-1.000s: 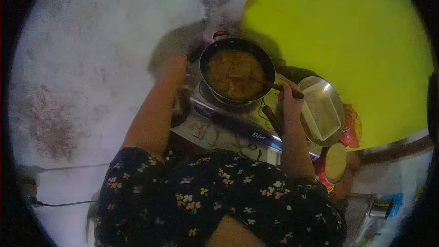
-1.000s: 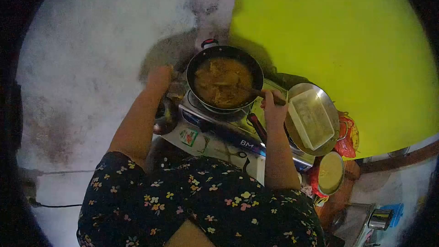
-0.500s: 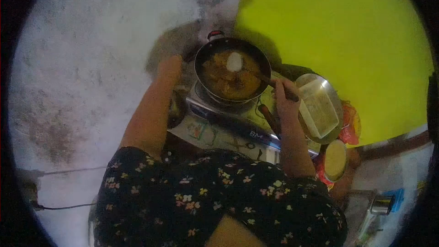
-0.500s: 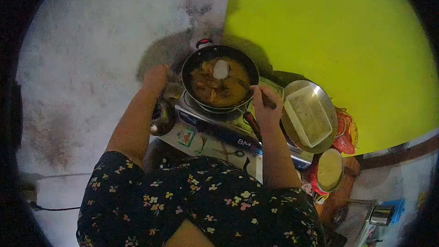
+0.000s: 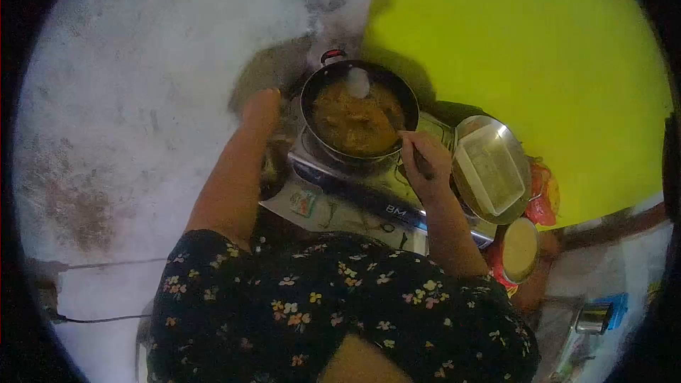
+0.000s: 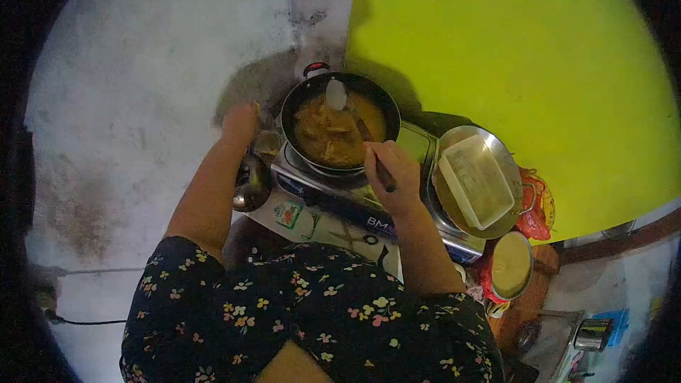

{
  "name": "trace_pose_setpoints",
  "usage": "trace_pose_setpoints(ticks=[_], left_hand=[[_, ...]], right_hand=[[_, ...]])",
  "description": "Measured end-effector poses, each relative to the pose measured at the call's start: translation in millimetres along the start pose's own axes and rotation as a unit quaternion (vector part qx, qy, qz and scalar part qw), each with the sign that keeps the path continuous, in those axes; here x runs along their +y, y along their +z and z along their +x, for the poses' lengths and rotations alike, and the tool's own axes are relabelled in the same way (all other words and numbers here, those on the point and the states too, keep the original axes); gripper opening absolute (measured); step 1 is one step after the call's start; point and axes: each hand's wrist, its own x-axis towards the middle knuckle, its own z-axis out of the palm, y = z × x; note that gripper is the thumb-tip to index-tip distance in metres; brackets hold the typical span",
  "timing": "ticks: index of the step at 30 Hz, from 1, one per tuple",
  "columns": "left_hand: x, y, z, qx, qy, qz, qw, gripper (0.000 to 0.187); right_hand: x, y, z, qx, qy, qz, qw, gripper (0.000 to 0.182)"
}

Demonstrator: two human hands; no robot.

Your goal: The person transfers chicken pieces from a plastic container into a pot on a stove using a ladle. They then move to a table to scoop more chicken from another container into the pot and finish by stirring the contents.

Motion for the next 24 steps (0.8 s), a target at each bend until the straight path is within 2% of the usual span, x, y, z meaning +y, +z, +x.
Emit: trace_pose_setpoints(ticks=[1, 2, 4, 5, 8, 11, 13, 16, 19, 22, 24], left_hand=[[-0.2, 2.1, -0.5, 0.029, 0.011, -0.004, 1.000, 0.017], [-1.3, 3.0, 1.5, -0.001, 0.003, -0.004, 1.000, 0.017], [-4.3, 4.1, 6.6, -0.063, -0.012, -0.004, 0.998, 0.017], [-5.0, 5.2, 6.6, -0.051, -0.013, -0.013, 0.999, 0.017], [-5.5, 12.8, 8.0, -0.025, -0.012, -0.028, 0.999, 0.016], [-10.9, 19.4, 10.5, -0.004, -0.009, -0.033, 0.999, 0.015], [-11.3, 17.1, 4.3, 0.016, 0.007, -0.057, 0.998, 0.015], [-14.3, 21.7, 3.4, 0.030, 0.043, -0.018, 0.998, 0.015], [-7.0, 17.2, 4.2, 0.006, -0.033, -0.056, 0.998, 0.014], [-2.4, -1.1, -2.5, -0.045, -0.038, -0.039, 0.998, 0.016], [-4.0, -2.0, -3.1, -0.048, -0.038, -0.046, 0.997, 0.017]], right_hand=[[4.9, 2.8, -2.2, -0.011, 0.005, 0.012, 1.000, 0.017], [7.2, 4.4, -3.3, -0.021, 0.010, 0.025, 0.999, 0.021], [1.5, 4.7, -1.9, -0.124, 0.059, 0.005, 0.991, 0.029], [-1.2, 6.1, -1.7, -0.174, 0.084, -0.004, 0.981, 0.033], [19.9, 25.8, -16.5, -0.249, -0.009, -0.080, 0.965, 0.042], [17.6, 27.1, -20.9, -0.286, 0.000, -0.102, 0.953, 0.042], [20.4, 22.4, -17.9, -0.296, 0.019, -0.101, 0.950, 0.044], [15.0, 2.9, -5.8, -0.307, 0.048, -0.123, 0.942, 0.043], [21.1, -12.2, -1.0, -0.273, 0.056, -0.098, 0.955, 0.035], [22.5, -31.2, 8.0, -0.248, 0.055, -0.037, 0.967, 0.027], [20.4, -39.9, 13.9, -0.218, 0.056, -0.017, 0.974, 0.024]])
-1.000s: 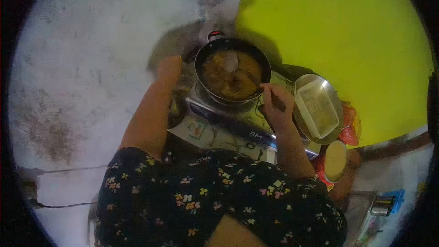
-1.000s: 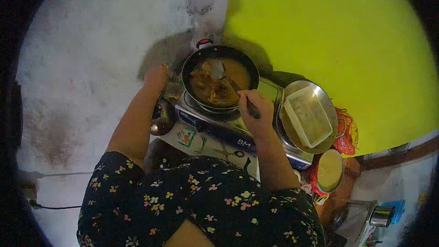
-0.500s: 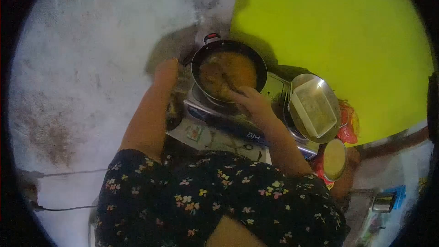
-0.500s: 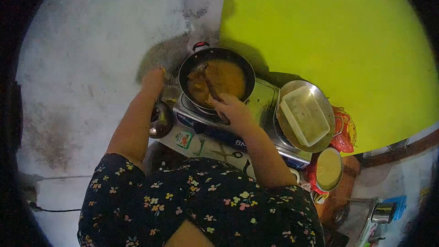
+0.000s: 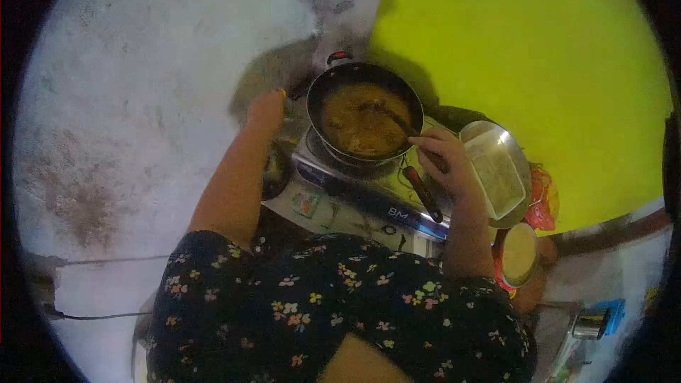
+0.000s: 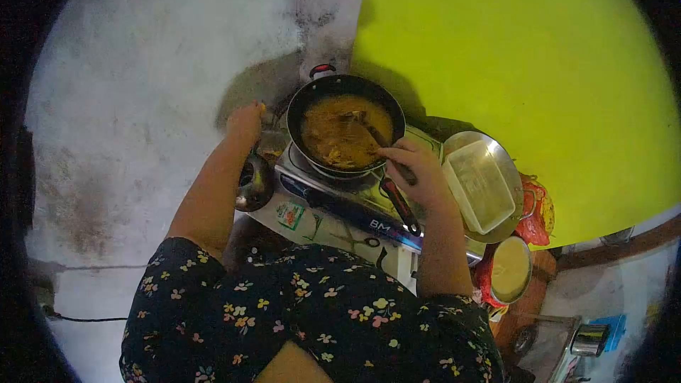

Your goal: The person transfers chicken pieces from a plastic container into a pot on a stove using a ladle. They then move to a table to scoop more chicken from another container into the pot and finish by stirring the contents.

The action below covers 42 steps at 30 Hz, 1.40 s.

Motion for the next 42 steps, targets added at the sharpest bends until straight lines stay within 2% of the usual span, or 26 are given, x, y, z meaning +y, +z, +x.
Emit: trace_pose_setpoints(ticks=[2, 4, 7, 8, 11, 14, 16, 19, 20, 22, 26, 31, 34, 37, 42], left_hand=[[-0.2, -1.1, -1.6, 0.009, 0.004, -0.012, 1.000, 0.018], [1.6, -3.1, -4.6, 0.029, 0.009, -0.028, 0.999, 0.019], [1.4, -3.6, 1.3, -0.017, 0.001, -0.008, 1.000, 0.019], [-0.7, 1.0, 4.4, -0.008, 0.013, 0.009, 1.000, 0.019], [-4.9, 12.1, 11.8, -0.007, 0.030, 0.036, 0.999, 0.020], [-1.8, 1.6, 9.4, -0.039, 0.008, 0.000, 0.999, 0.022], [2.6, -5.5, 2.5, -0.034, -0.006, -0.032, 0.999, 0.021], [-7.0, 15.0, 13.5, 0.002, 0.011, 0.031, 0.999, 0.019], [-9.3, 21.8, 15.3, 0.022, 0.016, 0.007, 1.000, 0.018], [-9.1, 21.6, 10.9, 0.061, 0.026, -0.041, 0.997, 0.017], [-11.3, 18.8, 11.1, 0.040, 0.047, 0.005, 0.998, 0.020], [-12.3, 24.8, 22.2, 0.015, 0.038, 0.023, 0.999, 0.019], [-4.8, 13.5, 17.6, -0.022, -0.012, -0.010, 1.000, 0.020], [-0.3, 7.2, 13.9, -0.020, -0.002, 0.026, 0.999, 0.021], [-1.4, 9.9, 11.1, 0.009, -0.001, 0.000, 1.000, 0.023]], right_hand=[[-1.0, -3.1, 0.3, 0.053, -0.001, 0.000, 0.999, 0.023], [1.5, -2.4, 6.1, 0.059, 0.034, -0.016, 0.998, 0.023], [18.4, 11.3, 10.5, 0.103, 0.036, -0.032, 0.994, 0.024], [28.1, 19.8, 10.2, 0.123, 0.028, -0.037, 0.991, 0.025], [46.3, 46.7, 10.4, 0.177, 0.094, -0.016, 0.980, 0.022], [69.8, 78.9, 5.3, 0.266, 0.197, 0.163, 0.929, 0.018], [75.8, 81.6, 6.8, 0.272, 0.266, 0.250, 0.890, 0.017], [76.3, 75.6, 12.3, 0.286, 0.344, 0.357, 0.820, 0.019], [74.9, 71.6, 13.0, 0.291, 0.366, 0.388, 0.794, 0.020], [72.7, 66.8, 11.7, 0.281, 0.385, 0.387, 0.790, 0.022], [75.9, 65.5, 5.5, 0.279, 0.416, 0.396, 0.770, 0.026], [69.9, 57.0, 5.1, 0.291, 0.371, 0.398, 0.787, 0.026], [63.2, 52.2, 8.8, 0.289, 0.368, 0.377, 0.799, 0.025], [52.1, 48.7, 10.2, 0.287, 0.343, 0.362, 0.818, 0.022], [42.4, 48.7, 11.0, 0.267, 0.317, 0.335, 0.846, 0.017]])
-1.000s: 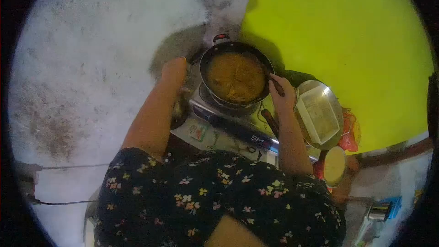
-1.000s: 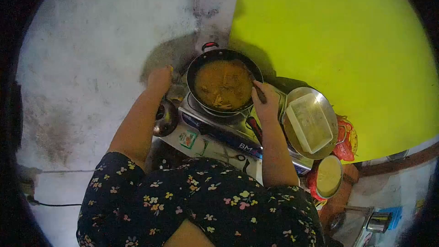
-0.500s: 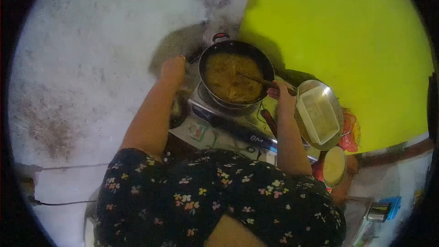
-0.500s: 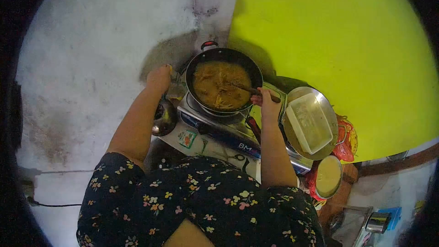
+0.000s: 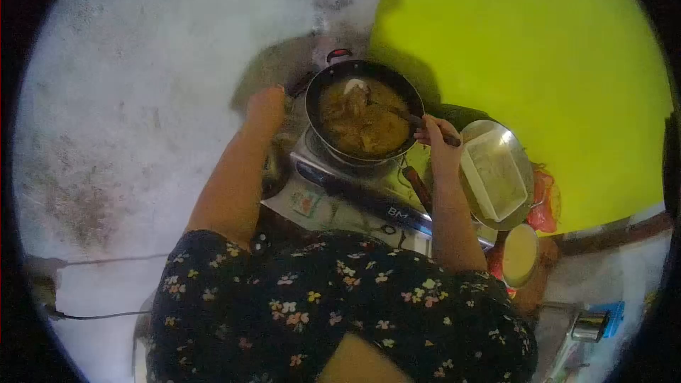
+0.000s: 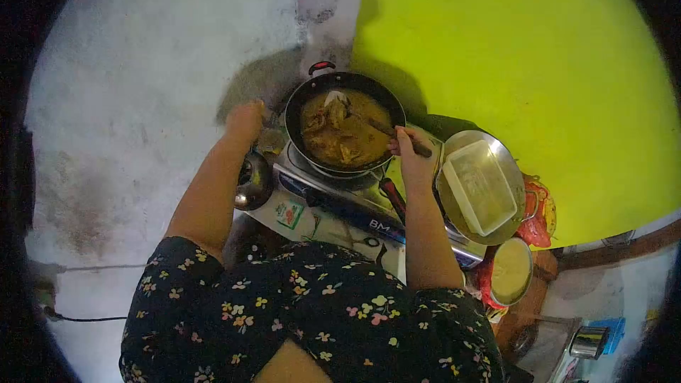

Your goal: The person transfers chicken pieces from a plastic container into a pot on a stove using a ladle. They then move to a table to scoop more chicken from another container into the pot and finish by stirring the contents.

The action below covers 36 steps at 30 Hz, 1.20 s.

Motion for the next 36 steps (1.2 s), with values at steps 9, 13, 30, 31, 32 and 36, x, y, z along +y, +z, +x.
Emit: trace_pose_setpoints(ticks=[9, 13, 30, 31, 32, 36], left_hand=[[-2.8, 6.6, 3.4, -0.007, 0.010, 0.019, 1.000, 0.022], [-7.1, 10.7, 3.6, 0.023, 0.046, 0.029, 0.998, 0.021], [1.9, 5.4, 0.8, 0.037, 0.018, 0.010, 0.999, 0.019], [2.4, 4.8, 2.3, 0.026, 0.007, 0.000, 1.000, 0.019], [3.1, 4.4, 2.4, 0.021, 0.006, 0.006, 1.000, 0.019], [9.6, -11.3, -7.0, 0.016, 0.013, 0.015, 1.000, 0.019]], right_hand=[[5.4, -4.1, -0.3, -0.041, -0.045, -0.004, 0.998, 0.015], [17.6, -11.7, 6.6, -0.038, -0.023, 0.042, 0.998, 0.016], [44.5, -27.9, 27.3, -0.067, 0.087, 0.112, 0.988, 0.020], [43.3, -28.0, 27.0, -0.071, 0.083, 0.118, 0.987, 0.020], [41.9, -27.7, 26.6, -0.075, 0.078, 0.124, 0.986, 0.020], [31.4, -22.8, 22.3, -0.049, 0.083, 0.105, 0.990, 0.020]])
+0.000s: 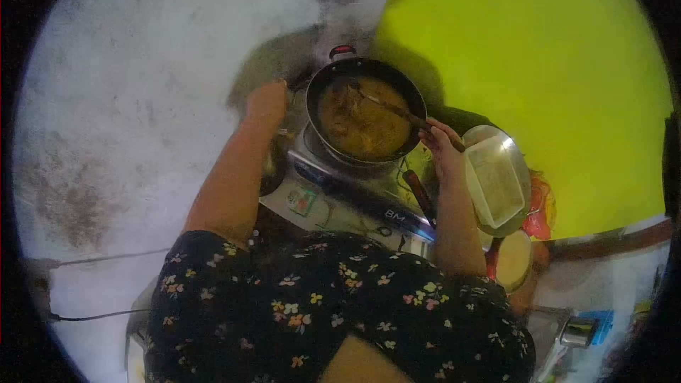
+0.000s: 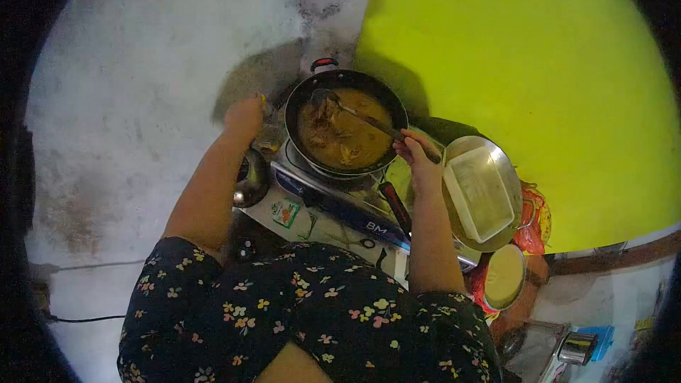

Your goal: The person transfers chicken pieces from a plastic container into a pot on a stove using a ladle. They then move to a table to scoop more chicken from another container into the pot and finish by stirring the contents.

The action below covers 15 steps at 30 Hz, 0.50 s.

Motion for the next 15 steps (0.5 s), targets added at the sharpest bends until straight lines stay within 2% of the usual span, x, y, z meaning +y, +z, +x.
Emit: trace_pose_setpoints(ticks=[4, 7, 11, 13, 15], left_hand=[[-8.4, 16.9, 7.9, 0.044, 0.018, -0.020, 0.999, 0.020], [-7.6, 9.6, 11.7, -0.031, 0.007, 0.006, 0.999, 0.021], [-2.8, -0.9, 3.0, -0.015, 0.006, -0.018, 1.000, 0.021], [-1.0, -1.3, 2.7, 0.017, 0.007, -0.042, 0.999, 0.021], [0.7, -6.9, 4.3, -0.020, -0.002, -0.021, 1.000, 0.020]], right_hand=[[4.3, -3.3, 7.5, 0.007, 0.010, -0.004, 1.000, 0.020], [5.0, -6.4, 8.6, 0.002, -0.005, 0.006, 1.000, 0.020], [3.7, -10.6, 11.9, 0.042, 0.015, -0.008, 0.999, 0.019], [8.4, -26.4, 19.4, 0.018, -0.018, -0.010, 1.000, 0.019], [7.8, -29.2, 19.1, 0.024, -0.047, -0.036, 0.998, 0.019]])
